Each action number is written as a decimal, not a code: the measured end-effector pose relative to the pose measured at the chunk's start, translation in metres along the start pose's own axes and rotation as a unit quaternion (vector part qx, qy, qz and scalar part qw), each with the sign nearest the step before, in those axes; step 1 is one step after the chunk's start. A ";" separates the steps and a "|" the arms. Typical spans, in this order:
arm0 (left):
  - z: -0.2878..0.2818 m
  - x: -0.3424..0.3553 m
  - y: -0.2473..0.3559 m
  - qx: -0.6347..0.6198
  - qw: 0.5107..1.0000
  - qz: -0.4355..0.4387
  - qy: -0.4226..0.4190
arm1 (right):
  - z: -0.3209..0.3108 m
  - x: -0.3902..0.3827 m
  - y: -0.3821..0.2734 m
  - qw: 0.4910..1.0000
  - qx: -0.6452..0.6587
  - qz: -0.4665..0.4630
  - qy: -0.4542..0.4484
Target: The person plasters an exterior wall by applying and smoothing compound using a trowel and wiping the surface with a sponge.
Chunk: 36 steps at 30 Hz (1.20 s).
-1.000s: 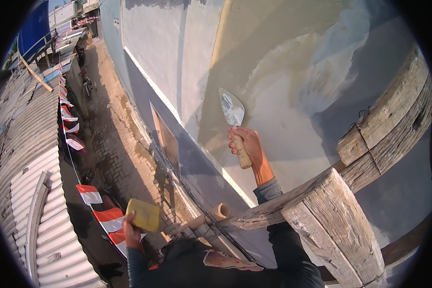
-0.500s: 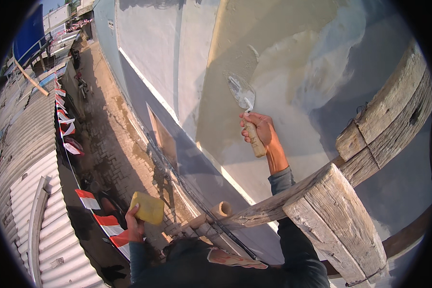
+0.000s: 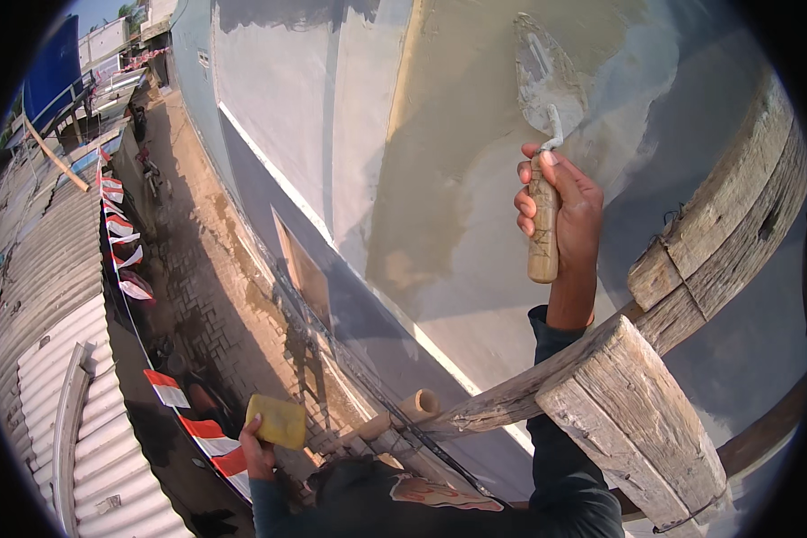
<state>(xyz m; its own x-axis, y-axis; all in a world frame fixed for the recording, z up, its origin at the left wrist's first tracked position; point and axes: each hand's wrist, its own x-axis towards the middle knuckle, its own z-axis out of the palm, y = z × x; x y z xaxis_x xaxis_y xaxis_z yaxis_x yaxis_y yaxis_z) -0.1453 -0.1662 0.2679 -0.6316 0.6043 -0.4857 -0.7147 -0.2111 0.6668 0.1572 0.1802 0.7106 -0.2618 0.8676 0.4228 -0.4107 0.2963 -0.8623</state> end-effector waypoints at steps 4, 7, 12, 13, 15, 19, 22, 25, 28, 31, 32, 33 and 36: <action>-0.013 0.014 -0.004 0.020 1.000 -0.007 0.010 | 0.006 0.028 0.044 0.995 0.038 0.068 -0.064; -0.001 0.021 -0.005 0.059 0.998 -0.017 -0.006 | 0.005 0.048 0.074 0.994 -0.006 0.089 -0.058; 0.010 0.021 -0.014 0.029 0.999 -0.016 -0.023 | -0.018 0.042 0.137 0.965 -0.018 0.253 -0.065; 0.009 0.018 -0.015 0.031 0.999 -0.018 -0.020 | -0.022 0.031 0.154 0.964 -0.017 0.256 -0.064; 0.010 0.012 -0.016 0.024 1.000 -0.020 -0.002 | -0.028 0.012 0.174 0.942 -0.126 0.309 -0.044; -0.007 0.016 -0.022 0.009 0.999 -0.039 0.009 | -0.004 0.025 0.125 0.956 -0.193 0.214 -0.050; -0.005 0.024 -0.028 0.008 0.998 -0.061 0.002 | 0.022 0.052 0.043 0.983 -0.165 0.080 -0.013; -0.009 0.021 -0.022 0.026 0.998 -0.048 -0.016 | 0.039 0.061 0.010 0.989 -0.148 0.007 0.005; -0.006 0.014 -0.021 0.023 0.999 -0.040 0.003 | 0.034 0.070 -0.001 0.995 -0.012 0.034 -0.092; -0.004 0.012 -0.021 0.032 0.999 -0.038 0.019 | 0.030 0.082 0.021 0.988 0.010 0.099 -0.119; -0.004 0.015 -0.022 0.040 0.998 -0.038 0.006 | 0.026 0.083 0.033 0.988 0.010 0.100 -0.119; -0.002 0.017 -0.023 0.049 0.998 -0.038 -0.007 | 0.019 0.084 0.046 0.984 0.021 0.131 -0.116; -0.003 0.013 -0.017 0.062 0.998 -0.029 0.000 | 0.009 0.059 0.103 0.970 -0.001 0.224 -0.092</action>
<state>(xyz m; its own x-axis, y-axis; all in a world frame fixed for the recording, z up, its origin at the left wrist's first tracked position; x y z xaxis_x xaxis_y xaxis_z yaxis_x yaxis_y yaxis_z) -0.1424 -0.1569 0.2479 -0.5904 0.6122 -0.5259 -0.7071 -0.0784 0.7027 0.0917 0.2584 0.6486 -0.5650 0.8237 0.0487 -0.2187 -0.0925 -0.9714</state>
